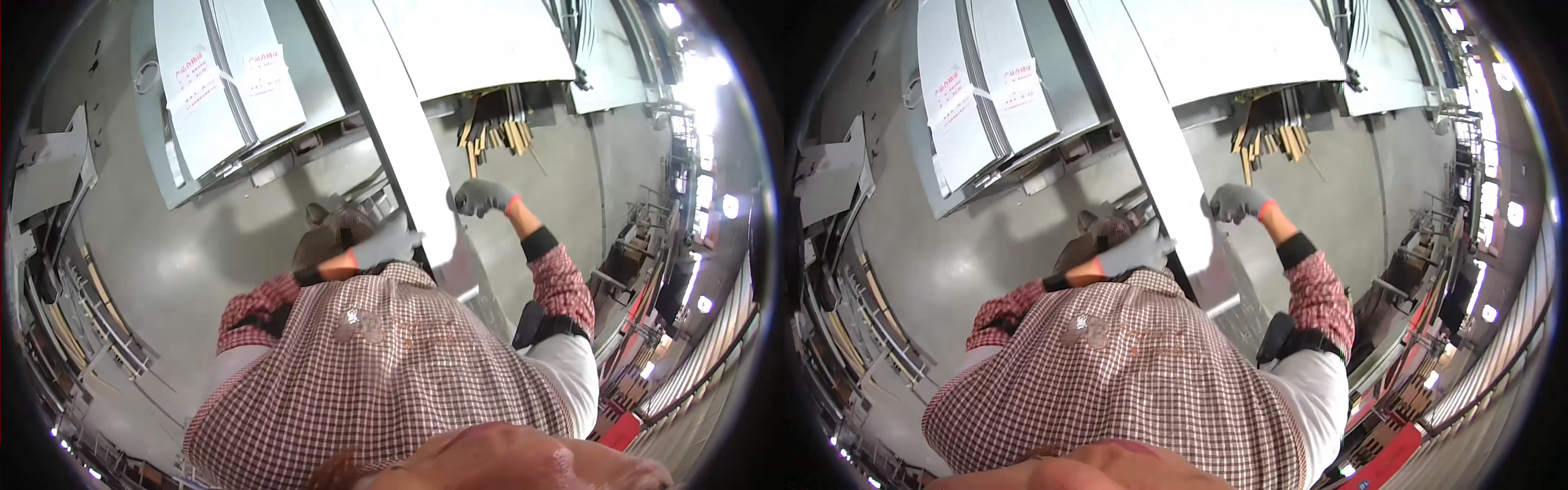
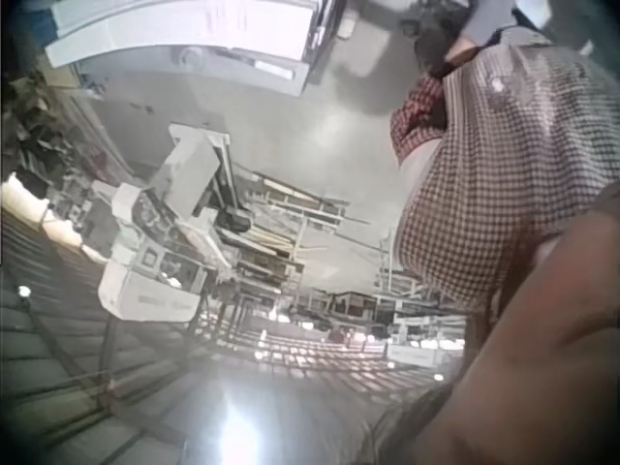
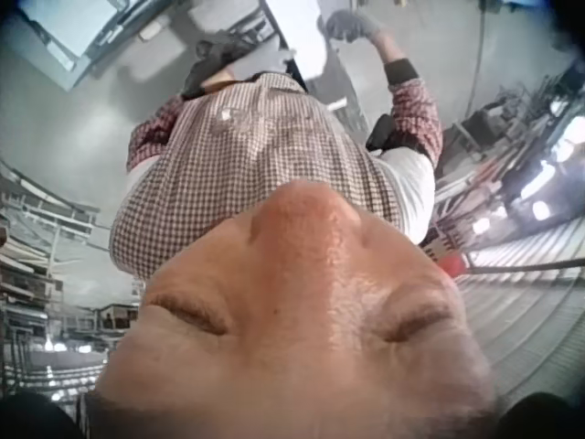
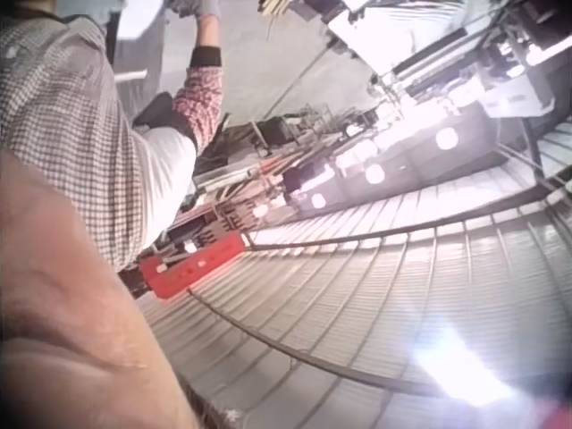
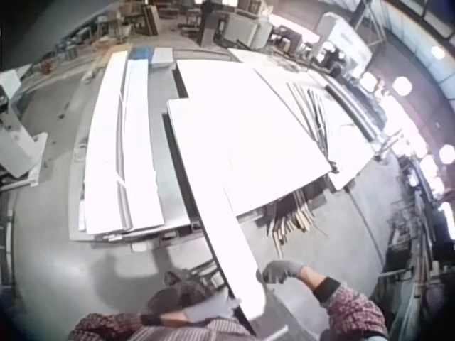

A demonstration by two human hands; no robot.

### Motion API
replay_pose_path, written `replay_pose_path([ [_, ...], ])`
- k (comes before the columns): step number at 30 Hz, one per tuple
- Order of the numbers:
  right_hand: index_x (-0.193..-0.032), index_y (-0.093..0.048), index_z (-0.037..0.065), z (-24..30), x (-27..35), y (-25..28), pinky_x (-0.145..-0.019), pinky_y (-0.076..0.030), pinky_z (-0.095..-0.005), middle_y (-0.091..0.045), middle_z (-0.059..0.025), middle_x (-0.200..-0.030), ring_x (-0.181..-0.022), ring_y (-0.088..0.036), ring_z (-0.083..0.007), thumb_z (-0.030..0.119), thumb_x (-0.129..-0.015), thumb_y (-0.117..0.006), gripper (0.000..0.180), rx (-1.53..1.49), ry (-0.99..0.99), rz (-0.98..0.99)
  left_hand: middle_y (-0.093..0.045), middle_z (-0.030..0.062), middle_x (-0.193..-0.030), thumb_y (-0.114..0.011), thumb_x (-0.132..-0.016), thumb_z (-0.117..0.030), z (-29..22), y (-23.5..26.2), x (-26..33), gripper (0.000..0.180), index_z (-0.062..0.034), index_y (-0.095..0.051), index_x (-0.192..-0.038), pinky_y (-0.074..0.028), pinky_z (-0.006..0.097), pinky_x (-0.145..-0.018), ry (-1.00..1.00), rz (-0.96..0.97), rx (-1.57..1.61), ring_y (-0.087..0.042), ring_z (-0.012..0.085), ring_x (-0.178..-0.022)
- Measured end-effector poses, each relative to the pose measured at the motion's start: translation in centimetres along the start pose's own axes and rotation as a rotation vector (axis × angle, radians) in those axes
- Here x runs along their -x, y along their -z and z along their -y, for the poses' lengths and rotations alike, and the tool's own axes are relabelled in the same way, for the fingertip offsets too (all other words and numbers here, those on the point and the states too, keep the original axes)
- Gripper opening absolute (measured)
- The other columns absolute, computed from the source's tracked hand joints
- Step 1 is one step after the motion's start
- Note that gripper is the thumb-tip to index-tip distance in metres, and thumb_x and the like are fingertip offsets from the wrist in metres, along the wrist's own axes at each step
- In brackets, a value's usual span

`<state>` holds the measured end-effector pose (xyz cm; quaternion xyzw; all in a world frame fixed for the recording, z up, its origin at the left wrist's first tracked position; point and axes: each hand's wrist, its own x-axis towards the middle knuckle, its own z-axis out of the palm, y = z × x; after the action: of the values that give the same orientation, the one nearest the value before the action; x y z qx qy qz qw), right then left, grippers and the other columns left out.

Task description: Applying tape and labels to building material panels in a factory environment.

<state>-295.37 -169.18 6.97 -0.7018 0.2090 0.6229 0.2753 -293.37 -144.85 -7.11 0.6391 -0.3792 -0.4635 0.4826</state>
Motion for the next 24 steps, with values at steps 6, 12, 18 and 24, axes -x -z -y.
replay_pose_path([
  [6,-0.114,-0.06,0.005,11.9,9.5,-1.9,-0.064,-0.049,-0.0305,-0.066,-0.0149,-0.087,-0.068,-0.061,-0.0209,0.001,-0.068,-0.057,0.046,0.116,0.893,-0.41,-0.057,0.0025,-0.074,-0.061,-0.075,-0.003,-17.2,12.3,2.9,0.079,-0.0005,-0.02,-0.142,-0.043,0.019,-0.048,0.019,-0.074,0.135,-0.051,0.006,-0.054],
  [12,-0.112,-0.064,0.009,4.8,6.2,3.8,-0.062,-0.051,-0.0276,-0.069,-0.0119,-0.091,-0.066,-0.063,-0.0156,0.003,-0.075,-0.06,0.038,-0.183,0.361,-0.398,-0.056,0.0052,-0.063,-0.059,-0.073,0.0,-11.8,14.8,5.1,0.069,0.0022,-0.033,-0.137,-0.043,0.022,-0.048,0.152,-0.129,0.253,-0.051,0.0078,-0.053],
  [18,-0.118,-0.054,-0.005,0.4,-14.0,6.9,-0.083,-0.048,-0.0302,-0.064,-0.014,-0.108,-0.091,-0.062,-0.019,0.012,-0.081,-0.063,0.041,-0.171,0.654,-0.376,-0.065,0.0163,-0.078,-0.062,-0.072,-0.006,14.7,7.4,-7.9,0.028,0.0029,-0.064,-0.098,-0.048,0.037,-0.058,-0.22,0.195,-1.139,-0.061,0.0247,-0.06],
  [24,-0.105,-0.061,-0.004,-6.5,-16.0,1.6,-0.073,-0.048,-0.0356,-0.067,-0.0133,-0.096,-0.077,-0.058,-0.022,0.027,-0.082,-0.059,0.039,-0.175,0.843,-0.771,-0.066,0.0151,-0.082,-0.054,-0.075,-0.013,-2.2,10.2,-9.2,0.019,-0.0034,-0.069,-0.081,-0.048,0.038,-0.063,-0.2,0.493,-0.574,-0.063,0.0303,-0.072],
])
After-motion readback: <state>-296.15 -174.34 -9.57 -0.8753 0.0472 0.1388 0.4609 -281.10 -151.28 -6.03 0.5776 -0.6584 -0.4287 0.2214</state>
